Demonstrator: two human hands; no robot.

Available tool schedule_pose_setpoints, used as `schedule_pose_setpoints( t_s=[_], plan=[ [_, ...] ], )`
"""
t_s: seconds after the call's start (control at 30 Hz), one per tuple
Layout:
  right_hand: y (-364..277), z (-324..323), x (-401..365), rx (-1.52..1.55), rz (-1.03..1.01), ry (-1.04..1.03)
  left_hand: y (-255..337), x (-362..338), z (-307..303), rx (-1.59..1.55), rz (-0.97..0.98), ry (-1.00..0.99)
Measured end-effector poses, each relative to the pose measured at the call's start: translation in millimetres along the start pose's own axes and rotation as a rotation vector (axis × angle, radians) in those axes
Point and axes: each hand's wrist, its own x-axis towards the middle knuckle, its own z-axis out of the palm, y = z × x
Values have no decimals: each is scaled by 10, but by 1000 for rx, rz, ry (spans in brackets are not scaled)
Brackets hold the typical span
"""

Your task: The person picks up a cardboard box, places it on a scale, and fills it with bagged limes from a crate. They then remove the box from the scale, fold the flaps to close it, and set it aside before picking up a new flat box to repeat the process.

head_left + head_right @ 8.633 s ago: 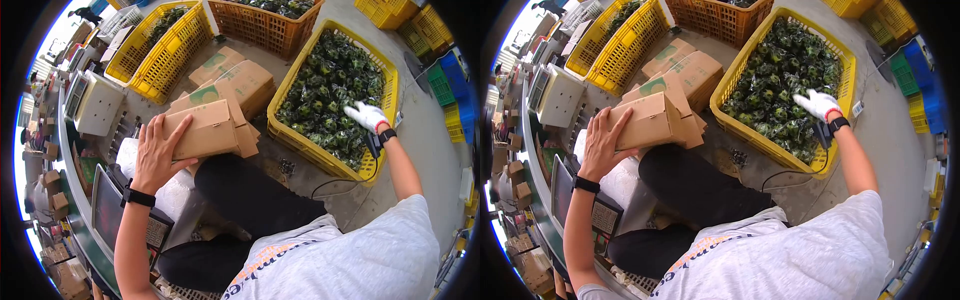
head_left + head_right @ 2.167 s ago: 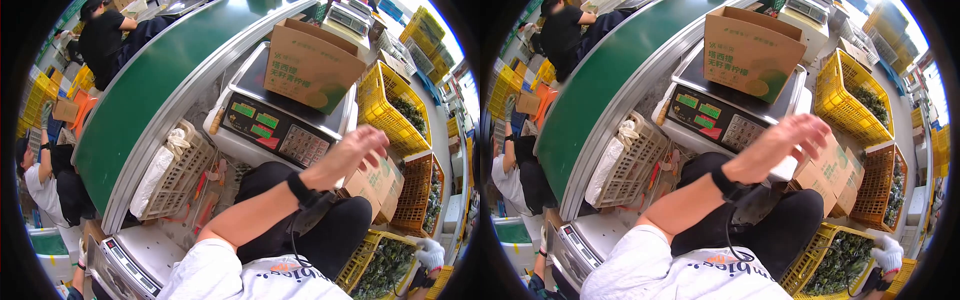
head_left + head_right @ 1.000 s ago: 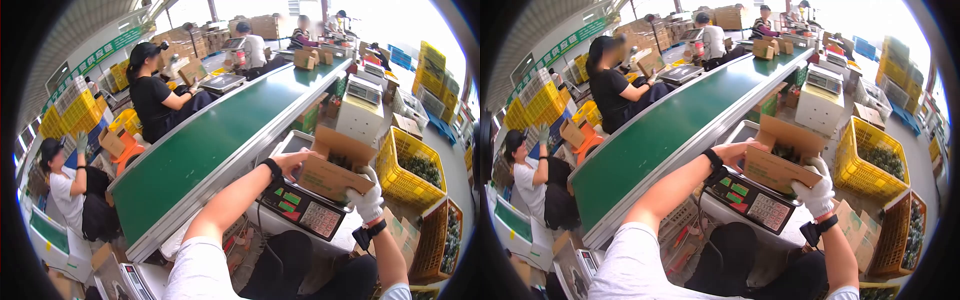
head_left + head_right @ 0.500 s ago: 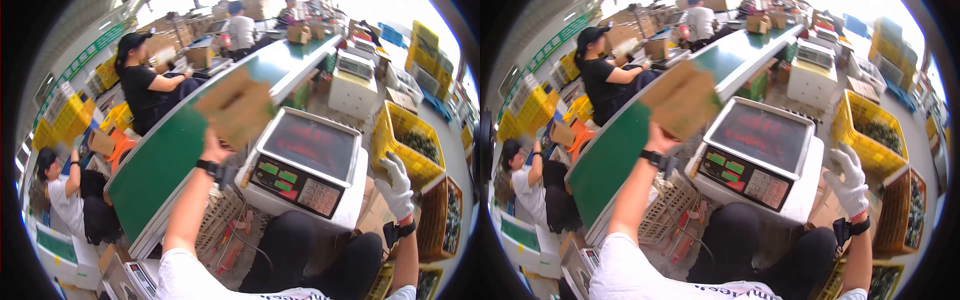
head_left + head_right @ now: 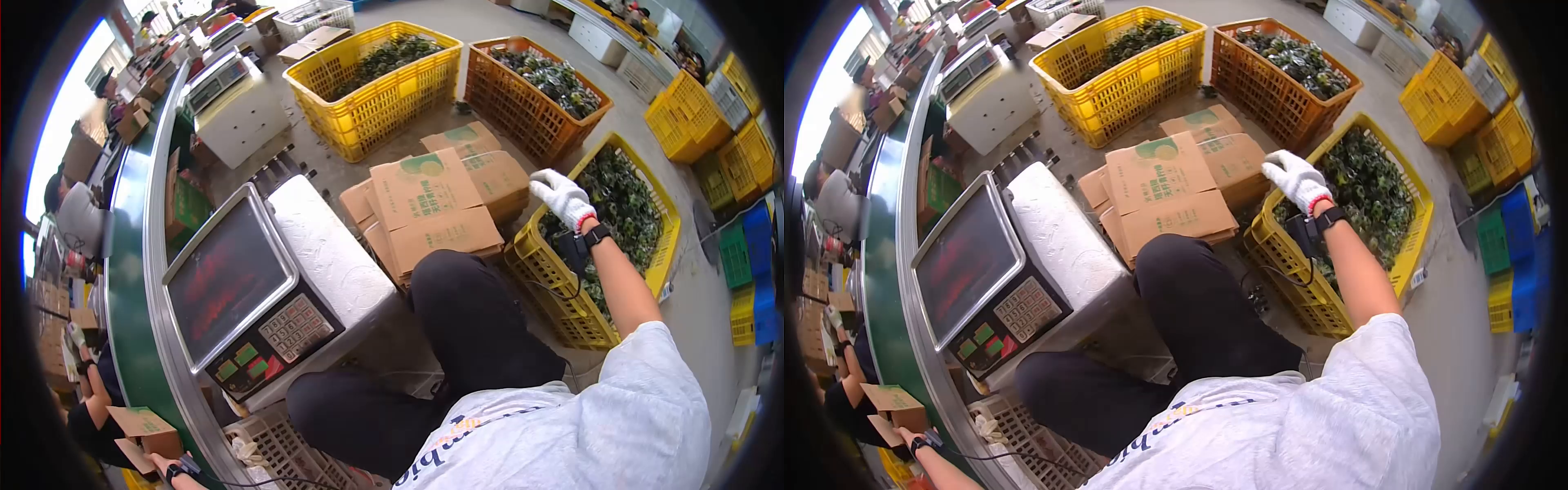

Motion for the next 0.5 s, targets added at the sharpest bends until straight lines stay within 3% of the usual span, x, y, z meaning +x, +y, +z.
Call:
schedule_pose_setpoints(
  t_s=[0.17,0.3,0.37,0.4,0.43,0.5],
  plan=[
    [-359,170,-285,-170,-161,-2,-61,-182,752,70,71,-232],
    [-272,219,-559,-98,-235,191,-512,-279,1488,107,84,-428],
    [-38,4,-683,-40,-106,346,-700,-331,1619,137,95,-488],
    [165,-150,-762,55,97,344,-774,-339,1642,158,101,-514],
    [571,-253,-849,35,126,416,-814,-356,1664,184,111,-538],
    [1331,-549,-1136,-119,369,379,-736,-345,1538,255,141,-568]
  ],
)
